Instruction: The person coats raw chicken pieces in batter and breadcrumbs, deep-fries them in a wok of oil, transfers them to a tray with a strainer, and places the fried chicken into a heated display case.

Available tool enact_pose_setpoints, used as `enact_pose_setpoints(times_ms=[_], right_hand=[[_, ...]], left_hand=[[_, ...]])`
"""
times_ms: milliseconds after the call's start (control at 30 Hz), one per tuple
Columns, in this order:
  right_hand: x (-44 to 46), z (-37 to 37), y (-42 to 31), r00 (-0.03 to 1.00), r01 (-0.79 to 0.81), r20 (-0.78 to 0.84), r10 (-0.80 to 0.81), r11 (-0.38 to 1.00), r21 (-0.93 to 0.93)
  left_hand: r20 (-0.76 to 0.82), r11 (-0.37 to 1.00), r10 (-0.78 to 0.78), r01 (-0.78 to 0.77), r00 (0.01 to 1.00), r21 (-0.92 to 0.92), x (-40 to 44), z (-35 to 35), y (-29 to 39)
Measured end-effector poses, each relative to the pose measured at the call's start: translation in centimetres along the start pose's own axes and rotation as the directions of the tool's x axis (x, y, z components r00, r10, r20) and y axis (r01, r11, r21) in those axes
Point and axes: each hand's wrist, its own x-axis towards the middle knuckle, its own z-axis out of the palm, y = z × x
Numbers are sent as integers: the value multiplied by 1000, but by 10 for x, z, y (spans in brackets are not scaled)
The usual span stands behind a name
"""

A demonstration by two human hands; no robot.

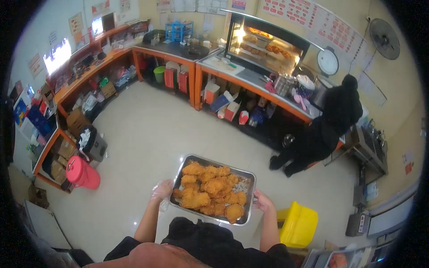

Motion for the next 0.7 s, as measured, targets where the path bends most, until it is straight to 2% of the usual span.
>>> enact_pose_setpoints(times_ms=[67, 167, 267, 300, 333, 367, 400, 467, 567, 667, 700], right_hand=[[-5, 1, -14, 999, 11, 43, -10, 1000, -25], [-17, 9, -12, 999, 35, 5, -35, 999, -21], [-27, 27, 11, 998, 52, -34, -52, 999, -10], [-37, 34, 23, 999, 35, -41, -35, 999, -5], [-40, 35, 7, 997, 57, -47, -58, 998, -24], [-35, 36, 16, 989, 65, -137, -60, 998, 26], [-40, 20, 23, 989, 65, -134, -62, 998, 17], [-54, 34, 17, 991, 88, -102, -84, 996, 30], [-40, 31, 27, 992, 116, -40, -116, 993, 8], [-22, 29, 37, 980, 197, -57, -193, 977, 77], [-18, 31, 44, 975, 216, -65, -211, 973, 84]], left_hand=[[-21, 986, 139, -137, 990, 91, -1, -4, -2], [-4, 993, -11, 10, 1000, -121, -19, -12, 12], [5, 973, 230, -230, 973, -11, 12, 51, -53], [9, 986, 168, -168, 986, -3, -6, 49, -58], [-28, 993, 120, -120, 992, -6, -1, 25, -39], [-35, 998, 60, -60, 998, -14, -11, 13, -28], [-28, 994, 100, -101, 995, -46, -9, 20, -26], [-38, 980, 188, -190, 981, -66, 0, 12, -31], [16, 984, 160, -161, 987, 70, -16, -17, -10], [15, 938, 297, -295, 955, 184, 33, 0, -24], [17, 937, 284, -281, 959, 207, 36, 0, -29]])
